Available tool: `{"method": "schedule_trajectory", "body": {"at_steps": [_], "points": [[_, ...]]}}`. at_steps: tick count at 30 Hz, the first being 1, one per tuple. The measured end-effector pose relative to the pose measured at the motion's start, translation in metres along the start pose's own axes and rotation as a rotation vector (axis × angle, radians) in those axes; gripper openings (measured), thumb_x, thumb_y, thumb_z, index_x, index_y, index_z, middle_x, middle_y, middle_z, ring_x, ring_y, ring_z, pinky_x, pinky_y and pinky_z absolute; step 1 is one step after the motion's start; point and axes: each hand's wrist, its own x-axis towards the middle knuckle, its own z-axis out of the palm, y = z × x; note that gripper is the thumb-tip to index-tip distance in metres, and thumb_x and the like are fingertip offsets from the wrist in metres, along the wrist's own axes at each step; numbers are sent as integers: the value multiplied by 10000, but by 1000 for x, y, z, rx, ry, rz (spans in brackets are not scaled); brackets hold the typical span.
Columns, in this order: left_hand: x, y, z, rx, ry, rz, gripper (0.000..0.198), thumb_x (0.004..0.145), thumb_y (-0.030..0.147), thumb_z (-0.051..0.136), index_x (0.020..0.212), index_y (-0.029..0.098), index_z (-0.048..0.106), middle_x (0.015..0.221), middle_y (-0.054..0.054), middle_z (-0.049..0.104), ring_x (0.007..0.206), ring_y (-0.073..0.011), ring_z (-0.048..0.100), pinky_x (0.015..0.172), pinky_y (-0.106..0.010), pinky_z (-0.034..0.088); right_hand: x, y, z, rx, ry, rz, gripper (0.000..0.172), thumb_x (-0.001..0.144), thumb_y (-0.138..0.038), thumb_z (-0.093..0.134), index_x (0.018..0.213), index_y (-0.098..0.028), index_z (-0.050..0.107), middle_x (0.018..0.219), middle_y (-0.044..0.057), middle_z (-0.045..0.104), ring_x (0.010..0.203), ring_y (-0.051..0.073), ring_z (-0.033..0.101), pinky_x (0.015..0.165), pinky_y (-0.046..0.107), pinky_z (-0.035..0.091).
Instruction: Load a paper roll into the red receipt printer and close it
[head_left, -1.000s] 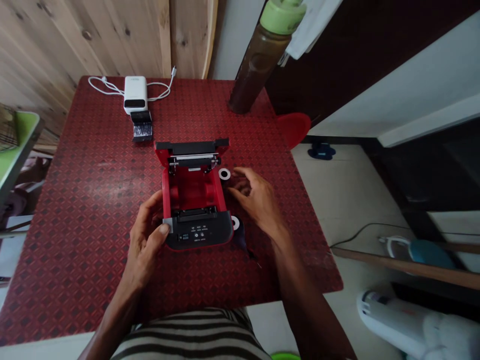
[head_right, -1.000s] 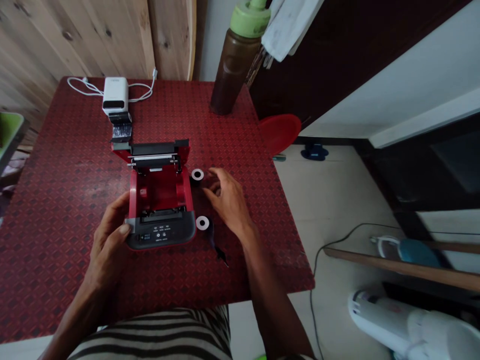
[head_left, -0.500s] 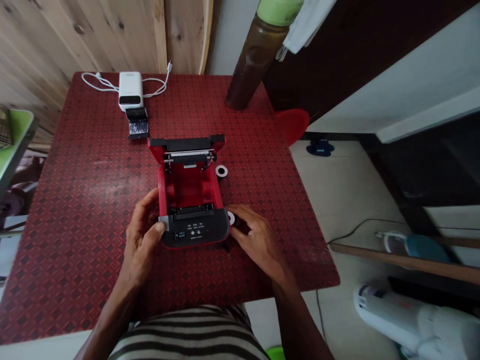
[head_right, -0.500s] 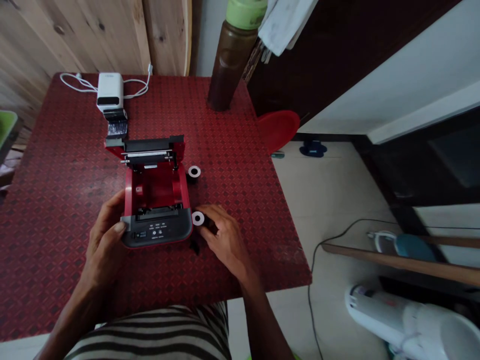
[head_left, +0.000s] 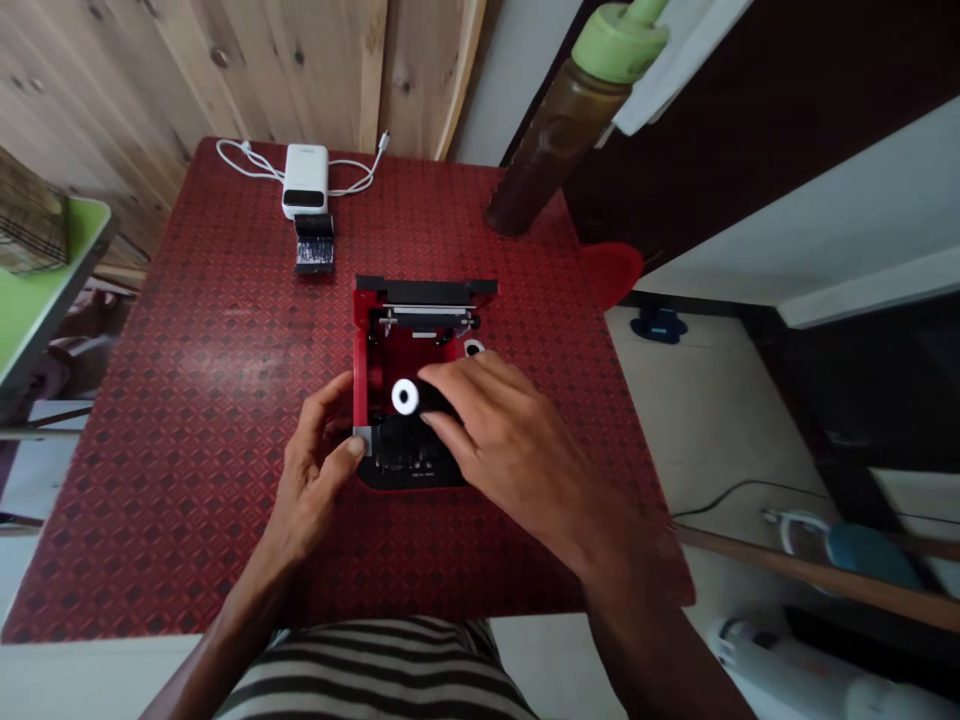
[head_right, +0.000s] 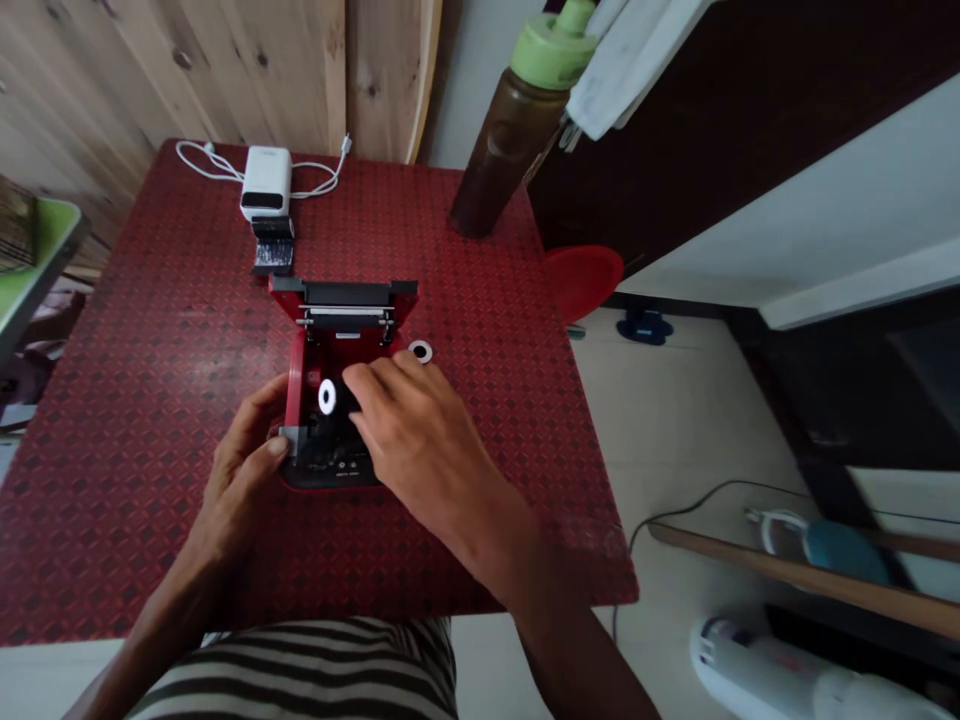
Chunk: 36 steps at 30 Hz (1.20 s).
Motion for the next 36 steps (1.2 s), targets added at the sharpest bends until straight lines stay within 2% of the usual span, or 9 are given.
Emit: {"method": "schedule_trajectory", "body": {"at_steps": [4,8,13,16,19,23,26,30,36], "points": [[0,1,0,-6,-18,-9,607,1067,531,732,1615,295,621,1599,-101,701,1399,-345,701,1142,-528,598,30,-8,15,-182,-194,26,247,1065,11,600,1104,-167,767,1074,127,837,1078,300,770,959,432,617],[-1,1,0,-14,-18,-38,627,1066,543,726,1630,295,608,1633,-105,668,1406,-346,681,1189,-547,562,45,-7,18,-215,-277,63,241,1094,-28,589,1131,-159,788,1102,151,850,1137,308,779,929,416,602],[-1,1,1,-23,-22,-44,620,1070,539,724,1634,311,608,1635,-99,665,1420,-345,677,1192,-548,568,59,2,28,-165,-349,97,293,1079,-15,566,1079,-178,810,1086,134,866,1027,272,811,854,377,591],[0,1,0,-4,-19,-34,618,1074,539,722,1638,314,607,1634,-94,671,1411,-337,684,1190,-544,573,59,5,33,-110,-321,93,321,1069,17,540,1053,-163,805,1102,141,865,1060,271,818,955,395,605],[-1,0,-1,5,-18,-15,609,1080,523,723,1643,323,608,1642,-82,677,1431,-335,683,1178,-531,585,52,7,33,-39,-280,88,344,1072,33,517,1151,-150,797,1196,148,856,1179,282,807,1057,422,612],[-1,-2,-1,-4,-18,-2,598,1081,500,730,1642,324,618,1681,-75,663,1453,-338,687,1177,-524,593,32,11,18,135,-183,15,426,1079,54,487,1248,-189,794,1366,112,834,1301,248,771,1162,434,607],[0,-2,-1,-14,-13,0,594,1074,492,739,1633,319,635,1702,-77,649,1510,-364,653,1160,-526,609,19,13,5,237,-146,-75,362,1079,14,571,1209,-217,817,1316,66,857,1264,234,783,1185,444,621],[-1,0,-2,-33,-9,-26,583,1062,487,747,1615,319,665,1668,-81,680,1569,-397,606,1102,-508,637,12,15,6,248,-118,-128,230,1065,-8,672,1056,-186,817,1184,75,868,1166,245,782,1133,436,648],[19,12,-12,31,52,45,500,1086,499,730,1562,344,714,1635,-72,701,1524,-372,644,1244,-552,535,4,12,18,252,50,-134,222,1065,27,652,966,-136,764,1008,93,806,944,239,732,902,409,654]]}}
